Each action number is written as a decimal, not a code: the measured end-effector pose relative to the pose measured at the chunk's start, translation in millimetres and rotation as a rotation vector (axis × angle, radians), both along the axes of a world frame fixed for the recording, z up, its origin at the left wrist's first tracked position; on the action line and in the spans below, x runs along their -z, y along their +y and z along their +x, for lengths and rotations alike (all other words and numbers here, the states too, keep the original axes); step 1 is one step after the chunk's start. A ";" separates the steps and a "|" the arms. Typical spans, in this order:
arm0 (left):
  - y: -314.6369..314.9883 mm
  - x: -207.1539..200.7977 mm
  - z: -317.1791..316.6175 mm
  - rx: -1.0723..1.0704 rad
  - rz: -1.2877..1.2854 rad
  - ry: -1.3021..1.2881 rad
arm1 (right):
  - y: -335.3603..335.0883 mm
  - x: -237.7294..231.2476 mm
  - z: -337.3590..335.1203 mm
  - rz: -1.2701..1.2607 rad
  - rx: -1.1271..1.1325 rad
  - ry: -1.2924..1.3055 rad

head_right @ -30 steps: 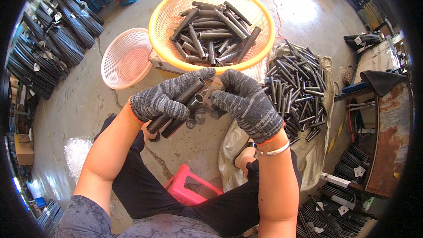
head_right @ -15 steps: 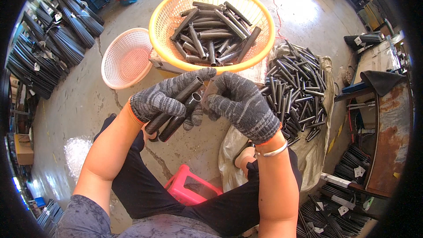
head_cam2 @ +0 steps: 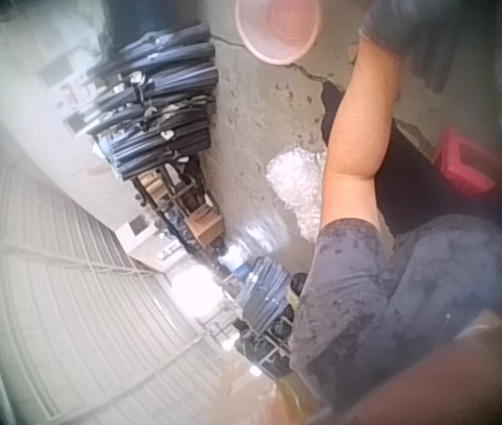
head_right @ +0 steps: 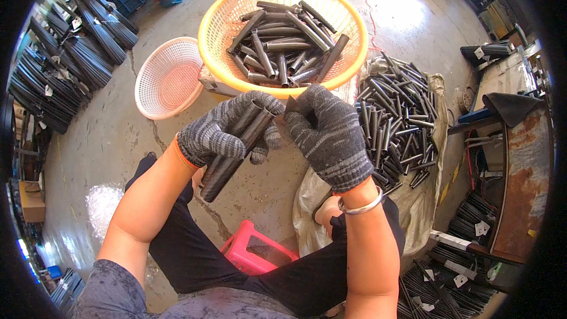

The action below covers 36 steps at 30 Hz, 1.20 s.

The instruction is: The person picks up metal pipes from a pile on a sheet on the floor and places them into an orange basket. The person handles the pipes individually or in groups and occasionally rubs the end of a pipe with a gloved hand.

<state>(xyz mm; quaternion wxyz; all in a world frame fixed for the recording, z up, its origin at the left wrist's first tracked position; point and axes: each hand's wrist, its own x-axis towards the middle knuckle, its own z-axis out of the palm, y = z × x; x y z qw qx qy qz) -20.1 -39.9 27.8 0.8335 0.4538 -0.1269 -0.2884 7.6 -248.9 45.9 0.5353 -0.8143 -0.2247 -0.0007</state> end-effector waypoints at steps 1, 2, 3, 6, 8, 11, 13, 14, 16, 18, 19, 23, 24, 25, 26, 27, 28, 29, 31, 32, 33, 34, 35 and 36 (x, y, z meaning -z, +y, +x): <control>0.7 0.2 0.4 0.011 0.013 0.000 | -0.4 -0.6 0.9 -0.034 0.009 -0.043; -0.2 0.6 0.2 0.001 -0.004 0.007 | -0.3 -0.5 1.0 -0.036 0.016 -0.057; -1.8 1.2 -0.2 -0.010 -0.021 0.013 | 0.1 -0.4 0.9 -0.039 0.024 -0.070; 1.3 5.0 0.5 0.028 -0.048 0.052 | 0.8 -0.7 1.2 -0.064 0.035 -0.142; 1.5 2.8 1.4 0.054 -0.037 0.058 | 0.6 0.2 2.4 -0.078 0.064 -0.206; -1.9 -4.3 1.9 0.044 0.083 -0.015 | -0.5 2.4 5.9 -0.084 0.137 -0.319; -3.2 -0.4 3.3 0.037 0.218 -0.093 | -4.1 0.9 8.7 -0.088 0.172 -0.399; -3.9 0.5 4.4 0.045 0.265 -0.119 | -8.0 3.4 10.2 -0.101 0.195 -0.421; -1.3 -1.4 4.8 0.080 0.293 -0.032 | -12.6 -0.1 11.5 -0.028 0.238 -0.330; 5.1 -2.0 5.2 0.099 0.305 0.109 | -20.0 1.7 16.7 0.109 0.272 -0.199; 6.1 -0.7 4.9 0.095 0.305 0.083 | -22.9 1.9 19.0 0.095 0.266 -0.207; 3.8 -0.9 1.9 0.060 0.284 -0.019 | -28.5 6.9 22.5 0.046 0.265 -0.170; 3.1 1.0 2.1 0.055 0.298 -0.058 | -30.4 10.0 23.9 0.039 0.259 -0.176; 2.1 3.5 2.2 0.049 0.312 -0.098 | -31.5 11.9 24.7 0.033 0.253 -0.182; 1.0 6.9 1.2 0.056 0.292 -0.130 | -30.8 12.5 24.9 0.027 0.260 -0.170; -1.3 11.8 -0.6 0.063 0.271 -0.162 | -30.0 12.8 24.7 0.021 0.268 -0.158; -4.0 16.3 -2.3 0.071 0.250 -0.194 | -28.9 13.1 24.3 0.015 0.275 -0.146; -6.8 21.4 -4.6 0.050 0.311 -0.320 | -27.0 13.9 23.3 0.083 0.261 -0.072; -12.8 28.5 -7.8 0.008 0.432 -0.573 | -21.9 15.9 20.4 0.216 0.231 0.077; -15.2 24.3 -6.4 0.030 0.614 -0.743 | -20.3 18.4 18.8 0.267 0.241 0.143; -18.6 21.0 -4.2 0.080 0.762 -0.860 | -18.7 21.9 17.0 0.318 0.251 0.208; -22.3 18.4 -1.6 0.131 0.909 -0.976 | -17.4 23.8 15.6 0.367 0.261 0.273; -21.3 15.8 -1.0 0.179 1.072 -1.088 | -13.0 23.4 14.7 0.478 0.282 0.369; -18.1 20.6 -0.2 0.132 1.087 -1.112 | -8.9 22.6 13.9 0.588 0.302 0.466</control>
